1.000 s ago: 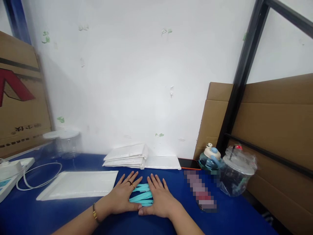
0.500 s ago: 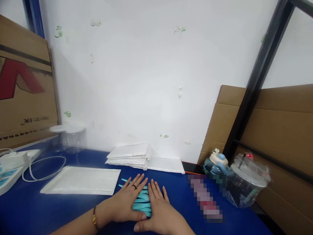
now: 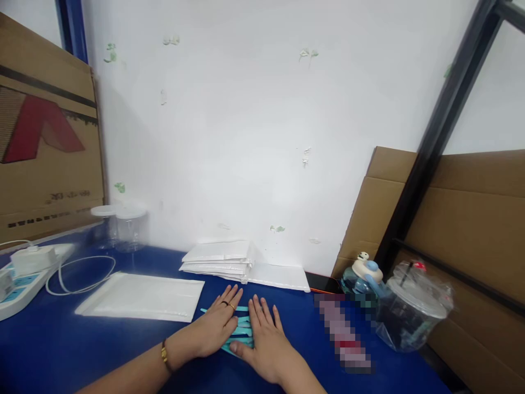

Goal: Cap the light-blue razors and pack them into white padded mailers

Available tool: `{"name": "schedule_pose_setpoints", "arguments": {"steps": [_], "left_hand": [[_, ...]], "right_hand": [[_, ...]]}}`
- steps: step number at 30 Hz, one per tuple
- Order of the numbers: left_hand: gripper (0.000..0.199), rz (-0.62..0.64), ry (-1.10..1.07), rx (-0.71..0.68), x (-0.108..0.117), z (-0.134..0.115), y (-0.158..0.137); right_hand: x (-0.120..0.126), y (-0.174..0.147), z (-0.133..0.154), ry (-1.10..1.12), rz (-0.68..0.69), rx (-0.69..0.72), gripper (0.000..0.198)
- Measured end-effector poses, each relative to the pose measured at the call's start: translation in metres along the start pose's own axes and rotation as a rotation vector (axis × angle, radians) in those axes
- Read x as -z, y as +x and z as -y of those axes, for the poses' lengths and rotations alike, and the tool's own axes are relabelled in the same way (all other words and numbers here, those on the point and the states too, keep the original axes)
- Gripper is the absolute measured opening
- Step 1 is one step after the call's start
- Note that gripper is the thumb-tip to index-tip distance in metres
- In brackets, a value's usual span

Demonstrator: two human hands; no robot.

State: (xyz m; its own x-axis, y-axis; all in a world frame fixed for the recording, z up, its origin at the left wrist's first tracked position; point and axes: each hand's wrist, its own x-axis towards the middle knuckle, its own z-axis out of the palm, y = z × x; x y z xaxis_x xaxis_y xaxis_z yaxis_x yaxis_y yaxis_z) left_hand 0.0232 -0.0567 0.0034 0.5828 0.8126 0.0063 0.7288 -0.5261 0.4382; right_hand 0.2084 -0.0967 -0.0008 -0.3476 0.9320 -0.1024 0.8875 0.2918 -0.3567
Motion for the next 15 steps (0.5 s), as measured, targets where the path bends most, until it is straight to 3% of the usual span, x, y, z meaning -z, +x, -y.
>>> {"name": "schedule_pose_setpoints", "arguments": {"steps": [3, 6, 11, 15], "left_hand": [[0.054, -0.128, 0.015, 0.017, 0.004, 0.009, 0.006], [0.035, -0.212, 0.026, 0.042, 0.008, 0.022, 0.014], [0.010, -0.227, 0.035, 0.051, 0.006, 0.036, 0.027], [0.007, -0.189, 0.034, 0.030, 0.007, 0.043, 0.035]], "right_hand": [[0.008, 0.007, -0.019, 0.053, -0.175, -0.033, 0.065], [0.014, 0.019, -0.039, 0.119, -0.359, -0.028, 0.039], [0.007, 0.036, -0.053, 0.196, -0.415, 0.043, 0.015], [0.005, 0.040, -0.055, 0.206, -0.440, 0.071, 0.010]]}}
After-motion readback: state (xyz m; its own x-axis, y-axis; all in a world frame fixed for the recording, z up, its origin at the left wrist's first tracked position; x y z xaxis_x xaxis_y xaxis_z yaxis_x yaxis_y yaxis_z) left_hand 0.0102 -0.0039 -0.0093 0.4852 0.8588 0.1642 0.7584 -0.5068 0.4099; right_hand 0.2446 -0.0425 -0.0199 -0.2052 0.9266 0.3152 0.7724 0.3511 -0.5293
